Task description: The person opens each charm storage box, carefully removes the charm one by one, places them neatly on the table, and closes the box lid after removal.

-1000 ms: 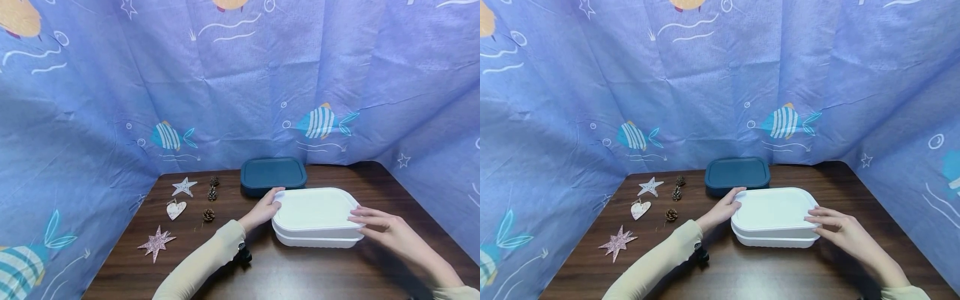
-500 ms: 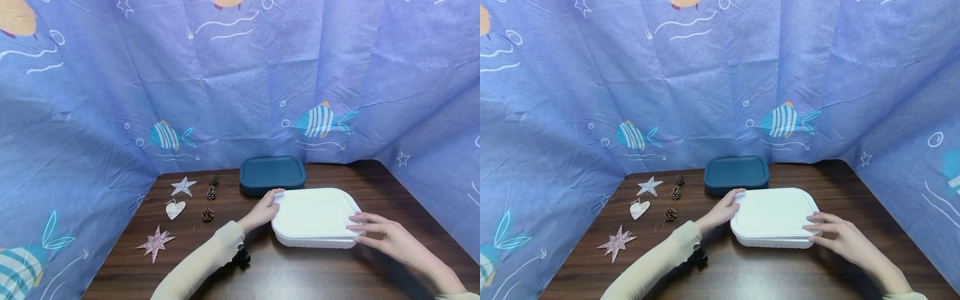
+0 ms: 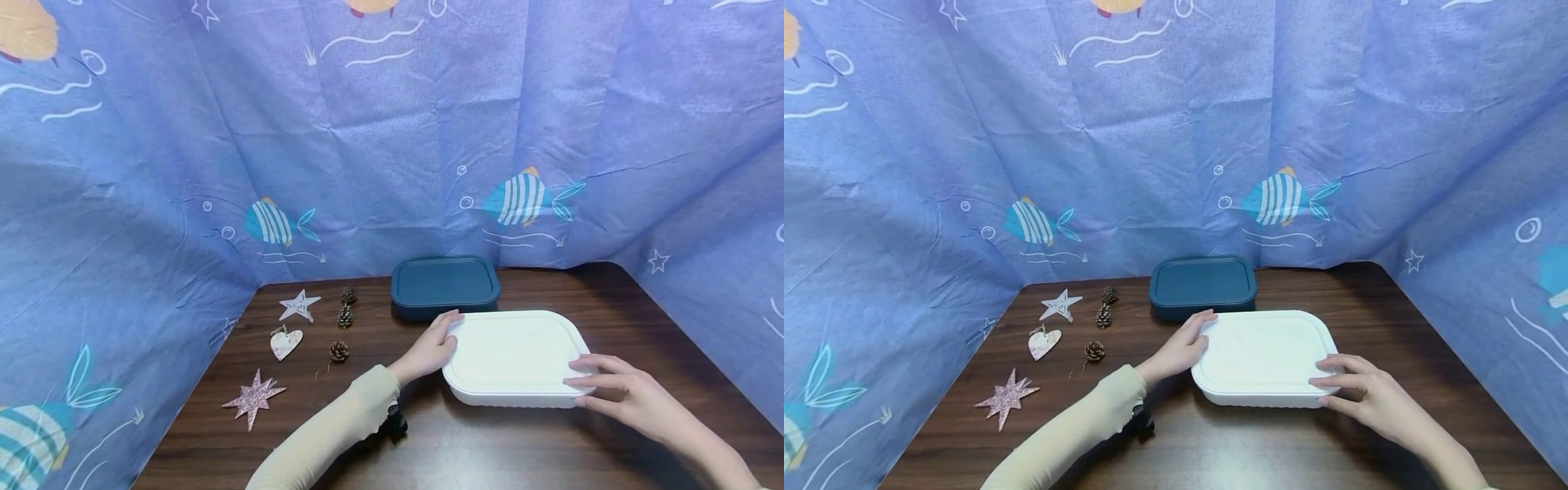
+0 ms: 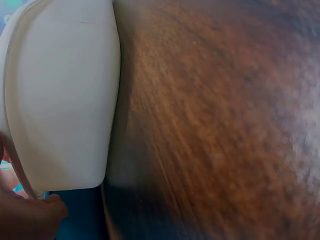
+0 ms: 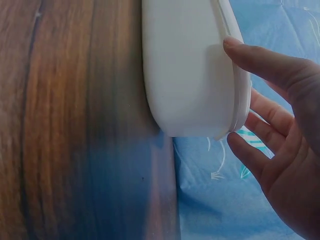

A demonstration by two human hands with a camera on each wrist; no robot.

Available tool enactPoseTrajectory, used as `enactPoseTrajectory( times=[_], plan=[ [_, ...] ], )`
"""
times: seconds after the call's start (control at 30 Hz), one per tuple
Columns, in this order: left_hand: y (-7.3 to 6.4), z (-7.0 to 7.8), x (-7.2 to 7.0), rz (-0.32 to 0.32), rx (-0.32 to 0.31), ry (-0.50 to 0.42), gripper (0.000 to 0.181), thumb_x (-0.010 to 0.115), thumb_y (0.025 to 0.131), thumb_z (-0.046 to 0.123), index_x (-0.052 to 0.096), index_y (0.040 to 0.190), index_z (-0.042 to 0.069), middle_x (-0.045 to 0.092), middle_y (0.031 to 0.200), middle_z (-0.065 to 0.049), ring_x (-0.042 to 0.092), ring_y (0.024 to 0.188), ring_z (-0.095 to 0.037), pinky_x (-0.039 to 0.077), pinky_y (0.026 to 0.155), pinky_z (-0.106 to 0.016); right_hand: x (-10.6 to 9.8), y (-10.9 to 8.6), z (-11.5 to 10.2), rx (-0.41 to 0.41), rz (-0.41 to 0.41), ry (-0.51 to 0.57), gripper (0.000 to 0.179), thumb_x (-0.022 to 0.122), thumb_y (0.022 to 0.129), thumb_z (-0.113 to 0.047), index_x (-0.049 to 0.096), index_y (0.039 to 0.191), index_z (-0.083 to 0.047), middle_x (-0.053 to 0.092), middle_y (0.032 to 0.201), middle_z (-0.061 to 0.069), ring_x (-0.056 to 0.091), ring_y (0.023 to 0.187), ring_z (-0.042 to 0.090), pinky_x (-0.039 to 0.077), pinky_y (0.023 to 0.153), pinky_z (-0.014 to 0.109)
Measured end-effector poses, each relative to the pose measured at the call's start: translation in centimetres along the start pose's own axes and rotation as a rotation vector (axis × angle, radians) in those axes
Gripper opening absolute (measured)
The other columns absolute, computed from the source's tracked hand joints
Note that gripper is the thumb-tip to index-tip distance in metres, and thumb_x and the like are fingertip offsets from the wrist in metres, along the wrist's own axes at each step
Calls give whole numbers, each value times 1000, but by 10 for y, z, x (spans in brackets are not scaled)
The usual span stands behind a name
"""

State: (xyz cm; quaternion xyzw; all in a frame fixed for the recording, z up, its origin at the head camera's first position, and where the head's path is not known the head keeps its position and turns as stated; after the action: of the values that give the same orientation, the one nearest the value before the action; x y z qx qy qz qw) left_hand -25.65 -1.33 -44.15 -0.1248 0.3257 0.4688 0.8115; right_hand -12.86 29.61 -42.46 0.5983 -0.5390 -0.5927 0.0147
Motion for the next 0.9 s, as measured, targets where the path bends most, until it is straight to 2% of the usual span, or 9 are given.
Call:
enactPoseTrajectory(
  times=[0.23, 0.33, 0.43, 0.5, 0.57, 0.63, 0.67, 0.77, 0.9],
  plan=[
    [-2, 4, -3, -6, 3, 32, 47, 41, 107, 18, 41, 154, 12, 27, 164, -4, 29, 148, -18, 27, 120, -39, -2, 4, 1, -8, -11, -17, 52, 94, 60, -6, 81, 105, -28, 66, 116, -5, 51, 116, -7, 33, 95, 3],
    [-3, 9, -3, 4, -7, 49, 47, 44, 107, 22, 42, 153, 13, 25, 164, -7, 29, 149, -20, 29, 119, -40, -5, 12, 5, 56, 13, -32, 46, 89, 70, -3, 80, 109, -24, 68, 115, -2, 49, 116, -11, 31, 95, 2],
    [-6, 15, -1, 24, -7, 80, 48, 47, 107, 28, 44, 152, 14, 23, 165, -8, 27, 149, -23, 30, 119, -42, -7, 21, 15, 192, 48, -42, 39, 82, 83, -7, 75, 121, -15, 66, 126, 8, 44, 126, -9, 23, 100, 1],
    [-8, 19, 2, 36, 3, 113, 49, 47, 107, 32, 44, 152, 13, 21, 165, -9, 25, 150, -25, 29, 119, -44, -7, 27, 23, 311, 41, -45, 41, 75, 92, -13, 67, 132, -7, 58, 136, 19, 46, 135, 8, 30, 111, 17],
    [-10, 22, 5, 44, 10, 160, 50, 46, 107, 34, 44, 152, 12, 19, 166, -11, 20, 152, -28, 27, 119, -46, -3, 33, 33, 439, 6, -19, 50, 66, 100, -22, 54, 142, 1, 47, 145, 29, 46, 137, 33, 36, 114, 39],
    [-11, 23, 9, 48, 8, 192, 52, 45, 107, 36, 42, 153, 11, 16, 167, -13, 15, 153, -30, 25, 120, -48, 3, 38, 43, 553, -47, 9, 60, 56, 105, -29, 41, 149, 8, 38, 147, 38, 44, 129, 55, 38, 106, 61],
    [-12, 24, 10, 51, 3, 202, 54, 45, 107, 37, 41, 154, 10, 15, 167, -13, 13, 154, -31, 24, 120, -49, 6, 40, 47, 600, -75, 32, 64, 51, 106, -32, 34, 151, 11, 33, 147, 41, 41, 127, 61, 36, 100, 69],
    [-13, 23, 12, 52, -18, 208, 57, 44, 107, 38, 38, 156, 9, 14, 167, -14, 8, 154, -29, 21, 121, -51, 19, 44, 57, 718, -149, 118, 73, 41, 109, -41, 20, 155, 11, 26, 149, 44, 31, 132, 64, 29, 104, 72],
    [-14, 22, 12, 45, -22, 220, 60, 44, 107, 40, 36, 156, 7, 14, 167, -13, 6, 155, -26, 19, 122, -49, 32, 44, 60, 755, -207, 168, 70, 32, 110, -42, 18, 156, 8, 24, 151, 42, 24, 136, 63, 24, 107, 72]
  ],
)
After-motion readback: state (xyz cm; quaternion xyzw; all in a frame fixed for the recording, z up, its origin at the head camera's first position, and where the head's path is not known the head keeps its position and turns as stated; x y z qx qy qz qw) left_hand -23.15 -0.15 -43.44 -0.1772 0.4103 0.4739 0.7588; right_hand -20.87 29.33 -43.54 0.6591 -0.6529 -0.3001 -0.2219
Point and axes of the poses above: each hand's wrist, its own y-axis towards the middle knuckle, its own x-axis out of the palm, z = x × y, the point moved 4 cm from there along y, towards the middle knuckle
